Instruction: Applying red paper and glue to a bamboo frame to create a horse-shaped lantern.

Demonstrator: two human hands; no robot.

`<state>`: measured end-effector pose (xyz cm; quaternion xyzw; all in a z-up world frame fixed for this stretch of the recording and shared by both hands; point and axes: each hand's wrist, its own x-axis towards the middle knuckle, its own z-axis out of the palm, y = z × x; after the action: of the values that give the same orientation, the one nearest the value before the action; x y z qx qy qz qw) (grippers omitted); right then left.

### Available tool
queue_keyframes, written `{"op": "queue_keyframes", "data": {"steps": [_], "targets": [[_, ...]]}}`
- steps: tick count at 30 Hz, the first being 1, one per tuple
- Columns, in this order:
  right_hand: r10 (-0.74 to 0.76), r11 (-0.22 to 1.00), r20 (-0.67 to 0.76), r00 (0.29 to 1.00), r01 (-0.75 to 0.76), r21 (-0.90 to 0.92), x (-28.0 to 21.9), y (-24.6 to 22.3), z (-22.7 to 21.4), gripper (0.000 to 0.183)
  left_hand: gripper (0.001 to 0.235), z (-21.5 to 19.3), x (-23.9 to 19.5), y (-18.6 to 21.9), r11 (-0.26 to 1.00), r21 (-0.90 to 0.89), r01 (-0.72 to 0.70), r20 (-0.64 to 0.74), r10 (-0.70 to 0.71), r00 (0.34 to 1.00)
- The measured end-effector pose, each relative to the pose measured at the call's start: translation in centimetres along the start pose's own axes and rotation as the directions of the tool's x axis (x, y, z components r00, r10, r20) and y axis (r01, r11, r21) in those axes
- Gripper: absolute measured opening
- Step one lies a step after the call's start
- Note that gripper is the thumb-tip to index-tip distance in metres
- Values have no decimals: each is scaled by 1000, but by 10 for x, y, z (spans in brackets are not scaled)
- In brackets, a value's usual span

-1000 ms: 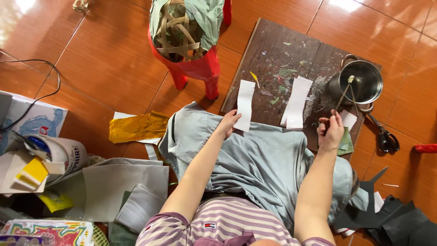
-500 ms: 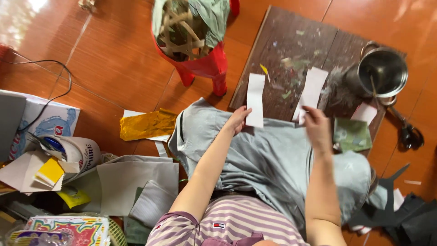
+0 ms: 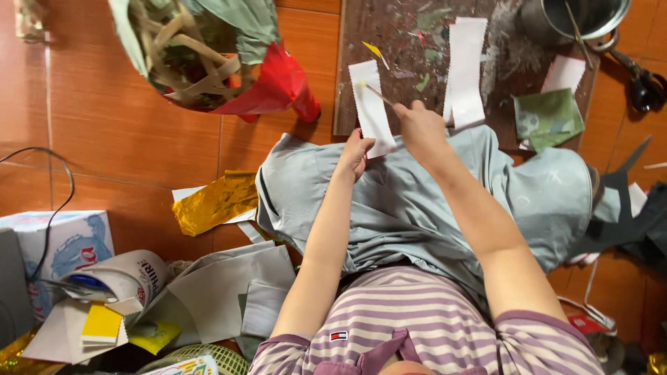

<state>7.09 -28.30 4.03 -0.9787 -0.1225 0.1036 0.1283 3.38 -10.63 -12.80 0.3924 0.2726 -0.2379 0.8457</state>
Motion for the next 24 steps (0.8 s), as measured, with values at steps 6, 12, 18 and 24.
{"op": "queue_keyframes", "data": {"steps": [6, 12, 18, 24], "targets": [[-38, 982, -194, 980, 73, 176, -14, -2, 33, 45, 38, -14, 12, -13, 999, -2, -35, 2, 35, 999], [-117, 981, -228, 967, 149, 127, -110, -6, -5, 43, 26, -48, 53, -54, 991, -130, 15, 52, -8, 999], [-22, 985, -90, 996, 37, 168, -166, -12, -44, 30, 30, -14, 9, -7, 936, -335, 114, 74, -94, 993], [59, 973, -42, 997, -48, 227, -181, -14, -18, 37, 35, 8, -14, 17, 963, -232, 140, 75, -126, 989]]}}
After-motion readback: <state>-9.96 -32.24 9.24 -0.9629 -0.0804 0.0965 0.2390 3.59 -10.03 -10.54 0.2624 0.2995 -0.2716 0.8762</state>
